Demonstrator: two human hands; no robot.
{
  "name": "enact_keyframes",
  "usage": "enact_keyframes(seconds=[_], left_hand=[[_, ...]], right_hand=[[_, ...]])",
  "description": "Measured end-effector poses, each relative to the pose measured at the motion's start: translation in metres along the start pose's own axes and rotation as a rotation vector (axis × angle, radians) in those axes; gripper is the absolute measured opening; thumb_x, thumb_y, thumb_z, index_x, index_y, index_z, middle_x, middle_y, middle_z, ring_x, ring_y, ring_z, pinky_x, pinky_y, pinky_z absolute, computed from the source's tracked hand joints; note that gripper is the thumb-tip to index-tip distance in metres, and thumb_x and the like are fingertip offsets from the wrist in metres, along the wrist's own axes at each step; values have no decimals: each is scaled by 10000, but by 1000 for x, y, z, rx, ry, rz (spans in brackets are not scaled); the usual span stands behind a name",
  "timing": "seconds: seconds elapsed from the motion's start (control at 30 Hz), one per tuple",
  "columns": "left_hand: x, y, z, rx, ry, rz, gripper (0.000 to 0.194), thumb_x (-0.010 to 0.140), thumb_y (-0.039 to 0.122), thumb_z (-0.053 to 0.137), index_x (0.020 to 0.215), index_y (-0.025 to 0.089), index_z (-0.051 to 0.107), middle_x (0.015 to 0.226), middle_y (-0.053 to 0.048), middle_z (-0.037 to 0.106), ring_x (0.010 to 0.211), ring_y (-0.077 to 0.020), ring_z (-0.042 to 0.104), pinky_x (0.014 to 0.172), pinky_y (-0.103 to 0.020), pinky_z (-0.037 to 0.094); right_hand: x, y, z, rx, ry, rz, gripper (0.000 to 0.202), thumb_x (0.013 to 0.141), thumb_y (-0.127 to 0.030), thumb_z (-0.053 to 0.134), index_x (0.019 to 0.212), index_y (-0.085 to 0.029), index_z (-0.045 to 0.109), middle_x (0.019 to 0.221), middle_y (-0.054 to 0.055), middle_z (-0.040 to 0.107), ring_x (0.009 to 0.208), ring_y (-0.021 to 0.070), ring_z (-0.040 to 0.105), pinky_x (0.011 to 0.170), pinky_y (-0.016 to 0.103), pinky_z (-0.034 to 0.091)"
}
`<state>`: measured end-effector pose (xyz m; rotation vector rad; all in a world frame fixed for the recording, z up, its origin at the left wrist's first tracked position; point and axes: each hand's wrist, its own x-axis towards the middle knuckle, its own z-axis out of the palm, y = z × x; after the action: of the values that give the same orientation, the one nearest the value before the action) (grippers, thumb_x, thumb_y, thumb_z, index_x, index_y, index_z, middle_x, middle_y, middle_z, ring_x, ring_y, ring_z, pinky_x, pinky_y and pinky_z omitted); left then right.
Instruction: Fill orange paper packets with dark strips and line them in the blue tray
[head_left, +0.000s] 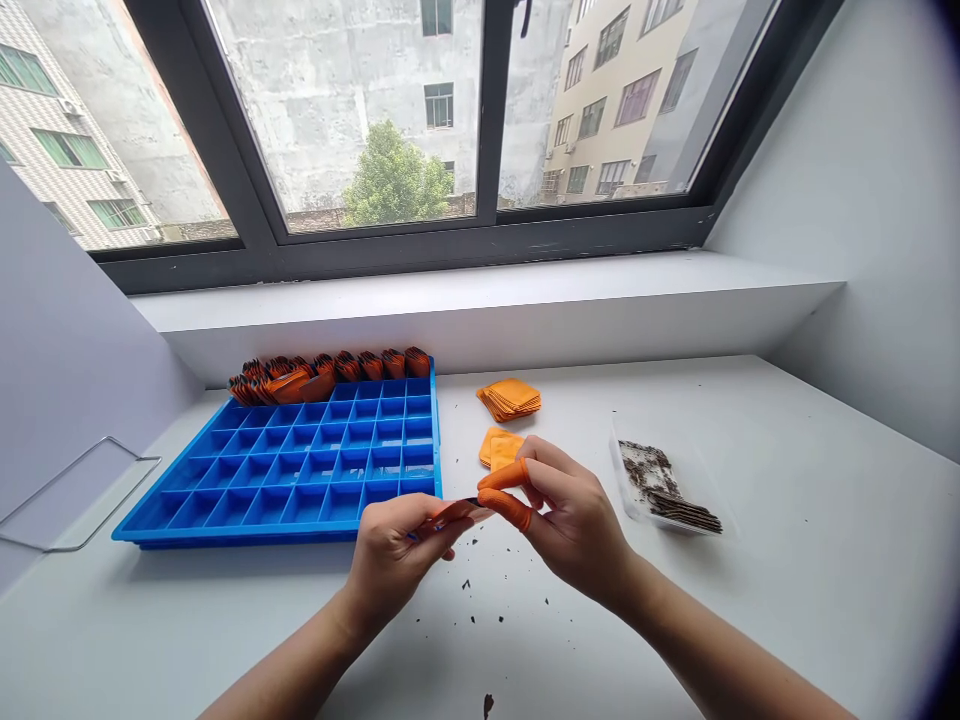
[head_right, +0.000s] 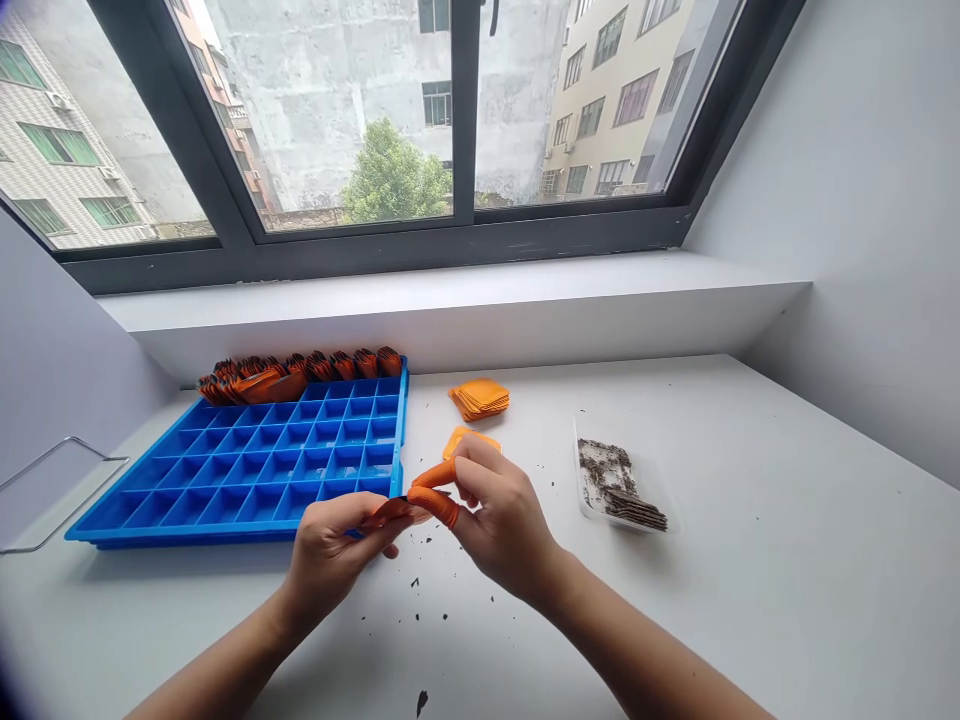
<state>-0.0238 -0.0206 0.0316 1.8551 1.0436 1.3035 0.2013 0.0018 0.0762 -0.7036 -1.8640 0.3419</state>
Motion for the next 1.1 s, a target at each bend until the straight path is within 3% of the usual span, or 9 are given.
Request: enact_keyframes(seconds=[0.23, 0.37, 0.53, 0.7, 0.97, 1.1], left_hand=[[1, 2, -1, -15, 24, -28, 180, 993, 340, 800, 955, 171, 849, 781, -60, 812, 594, -169, 759, 555, -239, 618], [1, 0, -2, -92, 42, -65, 199, 1000, 351, 792, 969, 158, 828, 824, -70, 819, 592, -161, 755, 572, -249, 636], [-1, -1, 0, -206, 34, -108, 199, 992, 348, 807, 1003, 150, 808, 925, -97, 844, 701, -210, 821, 636, -285, 684], [-2, 1, 0, -241, 39, -137, 200, 997, 348, 808, 1021, 150, 796, 935, -105, 857, 739, -235, 848, 599, -249, 644], [-2, 0, 0, -268, 22, -152, 197, 1000, 344, 807, 1027, 150, 791, 926, -103, 858, 757, -222, 850, 595, -214, 617], [1, 0, -1, -270, -4, -119, 255, 1062, 377, 715, 1010, 140, 792, 886, -108, 853, 760, -223, 849, 603, -225, 628]], right_hand=[[-2, 12, -1, 70, 16, 20, 193, 1019, -376, 760, 1176, -265, 776, 805, -3, 545, 712, 157, 527, 591, 306, 503], [-1, 19, -3, 115, -21, 43, 169, 993, -387, 792, 1116, -271, 790, 853, 11, 575, 721, 153, 553, 562, 296, 505], [-8, 21, 7, 88, -79, -5, 124, 998, -286, 785, 1120, -266, 773, 900, 17, 601, 753, 146, 590, 566, 285, 502], [-10, 21, 11, 48, 12, -72, 333, 960, -213, 828, 1248, -272, 670, 869, -11, 631, 762, 146, 615, 556, 275, 481], [-11, 23, 14, 64, 73, -98, 280, 944, -182, 840, 1164, -256, 683, 864, -10, 637, 728, 136, 618, 542, 266, 498], [-11, 22, 15, 65, 109, -107, 228, 958, -182, 821, 1133, -252, 695, 830, -20, 600, 703, 129, 586, 525, 249, 491]])
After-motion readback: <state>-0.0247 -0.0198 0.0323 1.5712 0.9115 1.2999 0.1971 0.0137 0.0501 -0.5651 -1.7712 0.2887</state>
